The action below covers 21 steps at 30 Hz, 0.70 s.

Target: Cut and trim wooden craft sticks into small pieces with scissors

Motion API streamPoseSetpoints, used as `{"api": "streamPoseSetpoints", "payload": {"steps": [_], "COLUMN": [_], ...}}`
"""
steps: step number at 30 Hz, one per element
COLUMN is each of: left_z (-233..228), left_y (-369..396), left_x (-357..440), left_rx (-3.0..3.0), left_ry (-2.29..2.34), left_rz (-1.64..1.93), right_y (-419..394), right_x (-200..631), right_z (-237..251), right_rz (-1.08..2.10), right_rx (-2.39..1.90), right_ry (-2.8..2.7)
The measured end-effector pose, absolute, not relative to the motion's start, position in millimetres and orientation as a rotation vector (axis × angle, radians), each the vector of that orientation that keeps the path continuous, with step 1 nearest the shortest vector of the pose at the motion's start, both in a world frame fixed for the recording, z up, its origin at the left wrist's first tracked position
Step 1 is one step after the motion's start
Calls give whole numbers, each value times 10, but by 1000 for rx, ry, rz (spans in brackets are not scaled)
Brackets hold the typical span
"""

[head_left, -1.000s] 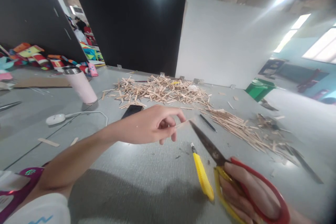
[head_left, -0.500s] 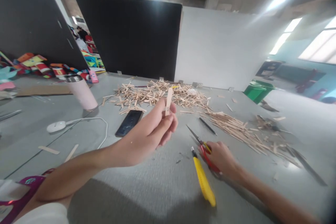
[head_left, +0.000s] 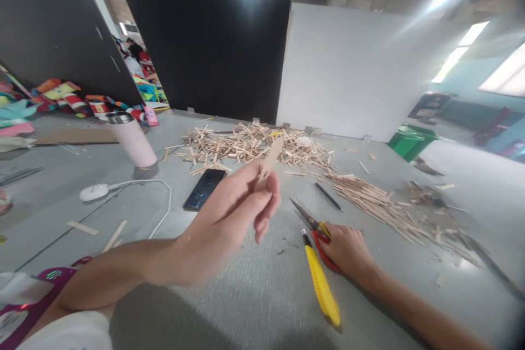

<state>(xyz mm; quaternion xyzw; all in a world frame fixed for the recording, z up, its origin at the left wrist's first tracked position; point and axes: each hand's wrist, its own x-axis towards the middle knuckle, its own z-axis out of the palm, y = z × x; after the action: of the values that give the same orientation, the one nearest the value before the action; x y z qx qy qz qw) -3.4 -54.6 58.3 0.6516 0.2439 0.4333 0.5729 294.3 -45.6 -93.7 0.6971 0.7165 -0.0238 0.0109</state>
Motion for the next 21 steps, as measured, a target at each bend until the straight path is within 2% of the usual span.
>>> {"api": "streamPoseSetpoints", "payload": {"steps": [21], "left_z": [566], "left_y": [-582], "left_x": [3], "left_rx": [1610], "left_ry": [499], "left_rz": [846], "right_y": [-455], "right_x": [2950], "right_z": [-955], "right_rz": [-31], "right_rx": [2178], "right_ry": [2248]}}
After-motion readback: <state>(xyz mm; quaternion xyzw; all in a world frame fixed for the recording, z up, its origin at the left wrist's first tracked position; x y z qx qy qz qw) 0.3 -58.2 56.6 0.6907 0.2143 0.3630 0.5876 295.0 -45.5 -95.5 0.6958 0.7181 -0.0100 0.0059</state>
